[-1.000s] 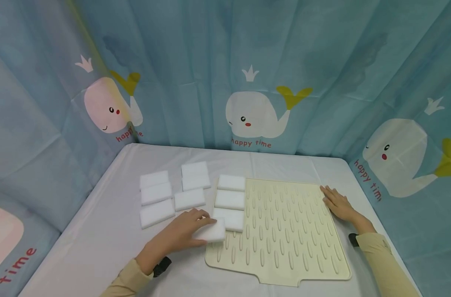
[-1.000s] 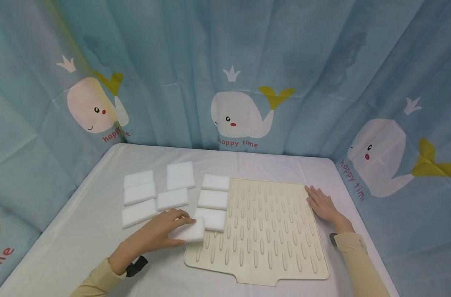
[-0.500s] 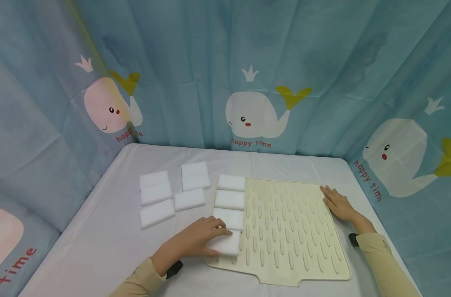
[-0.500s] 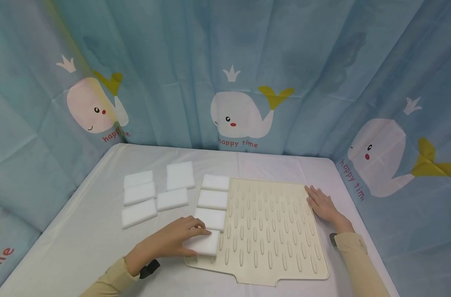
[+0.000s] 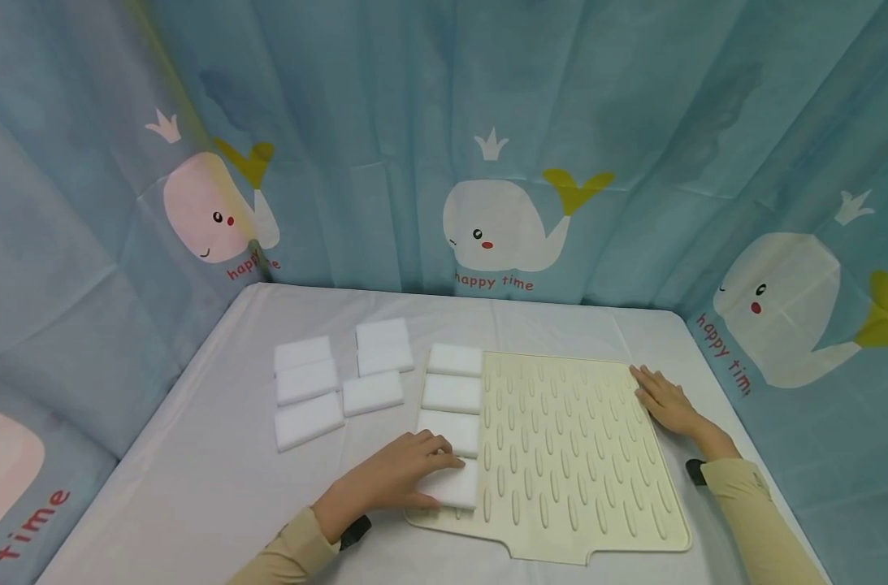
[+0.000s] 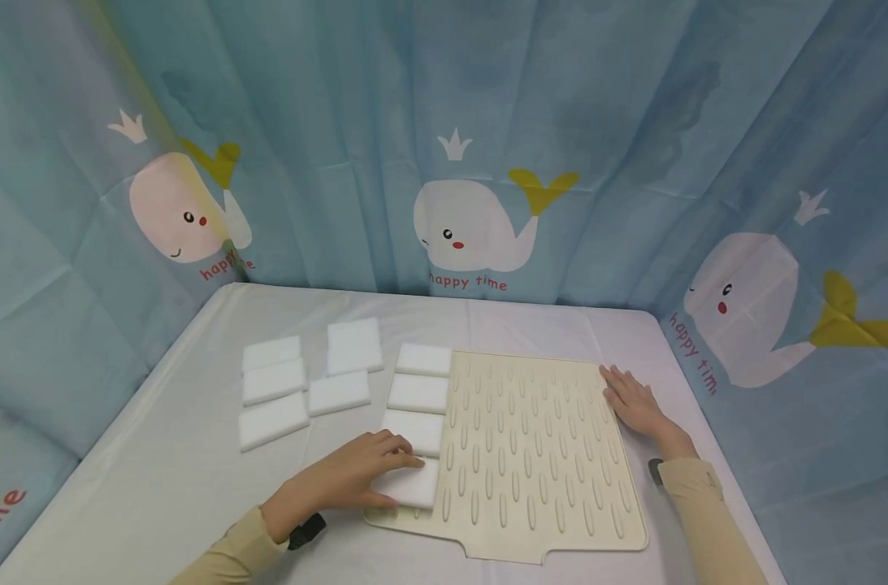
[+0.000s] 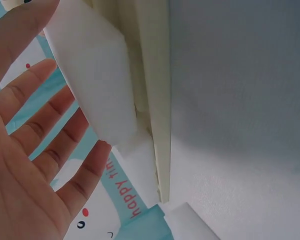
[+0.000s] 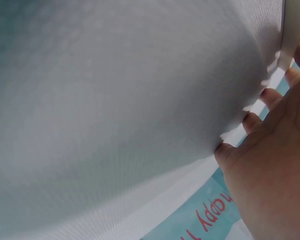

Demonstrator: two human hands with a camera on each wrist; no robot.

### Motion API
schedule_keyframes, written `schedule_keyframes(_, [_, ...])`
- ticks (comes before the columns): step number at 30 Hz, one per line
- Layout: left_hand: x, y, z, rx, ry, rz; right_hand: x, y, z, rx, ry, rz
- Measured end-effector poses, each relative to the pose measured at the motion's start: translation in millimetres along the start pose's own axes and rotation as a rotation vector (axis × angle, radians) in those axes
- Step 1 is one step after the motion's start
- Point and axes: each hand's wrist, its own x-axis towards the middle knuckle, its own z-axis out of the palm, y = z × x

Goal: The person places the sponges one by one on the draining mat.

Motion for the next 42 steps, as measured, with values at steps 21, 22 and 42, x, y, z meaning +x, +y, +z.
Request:
schedule_keyframes(21, [-17.7,-22.3,-6.2,0.013,0.114,-0.073,-1,1,-1,0.001,0.023,-0.025])
schedule_keyframes(22, [-21.0,-25.0,-7.6,0.008,0.121,-0.087,-1,1,-1,0.000,0.022,-0.026])
schedule_keyframes(42, [-96.6,-88.3,-21.7,0.076,0.206,-0.405,1,2,1,0.006,0.000,-0.006])
